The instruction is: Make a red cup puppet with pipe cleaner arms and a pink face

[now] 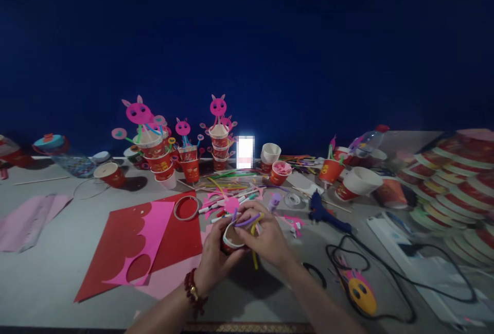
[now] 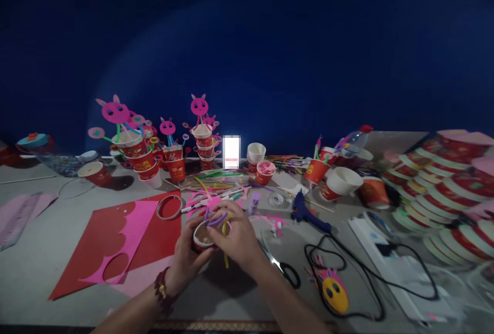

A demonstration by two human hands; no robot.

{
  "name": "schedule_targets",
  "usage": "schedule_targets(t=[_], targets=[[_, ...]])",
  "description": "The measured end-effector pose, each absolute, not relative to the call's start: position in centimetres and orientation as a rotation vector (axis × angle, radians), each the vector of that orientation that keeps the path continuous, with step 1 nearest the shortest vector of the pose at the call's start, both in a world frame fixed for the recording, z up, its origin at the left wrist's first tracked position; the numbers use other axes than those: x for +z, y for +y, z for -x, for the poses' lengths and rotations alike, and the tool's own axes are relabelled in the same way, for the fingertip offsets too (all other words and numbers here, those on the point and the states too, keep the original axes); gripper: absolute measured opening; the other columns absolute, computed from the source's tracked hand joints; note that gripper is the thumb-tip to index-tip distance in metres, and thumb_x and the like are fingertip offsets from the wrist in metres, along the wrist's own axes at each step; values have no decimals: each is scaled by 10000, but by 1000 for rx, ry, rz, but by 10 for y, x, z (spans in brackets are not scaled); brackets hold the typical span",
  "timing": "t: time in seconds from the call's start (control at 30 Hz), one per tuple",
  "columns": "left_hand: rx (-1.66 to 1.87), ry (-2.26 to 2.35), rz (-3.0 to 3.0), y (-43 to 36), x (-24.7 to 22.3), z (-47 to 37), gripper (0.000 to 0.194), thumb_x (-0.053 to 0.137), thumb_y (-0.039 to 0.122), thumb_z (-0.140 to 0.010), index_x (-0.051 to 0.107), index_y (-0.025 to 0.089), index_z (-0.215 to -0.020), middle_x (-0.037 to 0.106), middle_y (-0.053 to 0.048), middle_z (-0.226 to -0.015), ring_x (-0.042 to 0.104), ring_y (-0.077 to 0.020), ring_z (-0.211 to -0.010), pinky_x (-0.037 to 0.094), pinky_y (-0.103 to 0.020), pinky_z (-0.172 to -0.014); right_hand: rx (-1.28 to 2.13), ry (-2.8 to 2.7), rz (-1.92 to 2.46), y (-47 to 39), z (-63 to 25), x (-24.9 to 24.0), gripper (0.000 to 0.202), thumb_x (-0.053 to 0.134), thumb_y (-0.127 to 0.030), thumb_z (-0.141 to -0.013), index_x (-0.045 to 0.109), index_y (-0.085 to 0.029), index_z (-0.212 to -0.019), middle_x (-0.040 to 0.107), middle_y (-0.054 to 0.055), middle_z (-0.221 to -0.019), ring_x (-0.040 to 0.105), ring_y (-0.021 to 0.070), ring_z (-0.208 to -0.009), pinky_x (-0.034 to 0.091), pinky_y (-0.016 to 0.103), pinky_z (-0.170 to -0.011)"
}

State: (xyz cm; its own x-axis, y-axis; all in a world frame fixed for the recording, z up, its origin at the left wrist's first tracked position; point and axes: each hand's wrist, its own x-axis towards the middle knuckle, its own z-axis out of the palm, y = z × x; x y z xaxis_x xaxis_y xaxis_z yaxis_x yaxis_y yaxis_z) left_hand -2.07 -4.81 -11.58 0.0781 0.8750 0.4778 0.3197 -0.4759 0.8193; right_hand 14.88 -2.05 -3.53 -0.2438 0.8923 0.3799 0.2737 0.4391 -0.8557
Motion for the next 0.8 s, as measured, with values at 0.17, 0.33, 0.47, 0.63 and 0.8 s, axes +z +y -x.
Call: schedule_targets(t=[0.17, 0.33, 0.47, 0.63, 0.8], targets=[[1469, 1183, -1850, -47, -116, 20, 636, 801, 361, -778, 502, 234, -1324, 656, -127, -1234, 660, -323, -1137, 564, -466, -935, 818, -1736, 1009, -21, -146, -35, 106, 644, -134, -755, 665, -220, -814, 651, 63, -1041, 624, 245, -1012, 483, 378, -924], [1526, 1176, -1870, -47, -117, 20, 630, 805, 373, -773, 518, 242, -1318, 674, -108, -1182, 681, -304, -1076, 583, -444, -892, 792, -1685, 1041, -21, -141, -36, 78, 655, -187, -765, 649, -224, -834, 655, 63, -995, 603, 257, -998, 482, 385, -894], [1542, 1200, -1905, -48, -118, 20, 620, 800, 359, -774, 526, 247, -1318, 677, -103, -1188, 680, -301, -1075, 586, -435, -887, 779, -1652, 1075, -22, -137, -38, 107, 657, -176, -748, 639, -228, -840, 660, 53, -959, 599, 257, -981, 467, 394, -900], [1557, 1225, -1938, -49, -115, 19, 610, 791, 352, -781, 521, 243, -1317, 694, -95, -1157, 704, -284, -1023, 601, -404, -848, 783, -1594, 1098, -23, -134, -41, 147, 656, -176, -735, 636, -230, -870, 656, 57, -1006, 593, 265, -1008, 446, 408, -926], [1548, 1270, -1969, -51, -113, 18, 604, 781, 365, -784, 521, 228, -1312, 695, -103, -1149, 707, -283, -1016, 604, -409, -848, 802, -1603, 1110, -24, -134, -38, 132, 658, -184, -758, 647, -226, -883, 655, 65, -1027, 587, 271, -1028, 439, 412, -941]])
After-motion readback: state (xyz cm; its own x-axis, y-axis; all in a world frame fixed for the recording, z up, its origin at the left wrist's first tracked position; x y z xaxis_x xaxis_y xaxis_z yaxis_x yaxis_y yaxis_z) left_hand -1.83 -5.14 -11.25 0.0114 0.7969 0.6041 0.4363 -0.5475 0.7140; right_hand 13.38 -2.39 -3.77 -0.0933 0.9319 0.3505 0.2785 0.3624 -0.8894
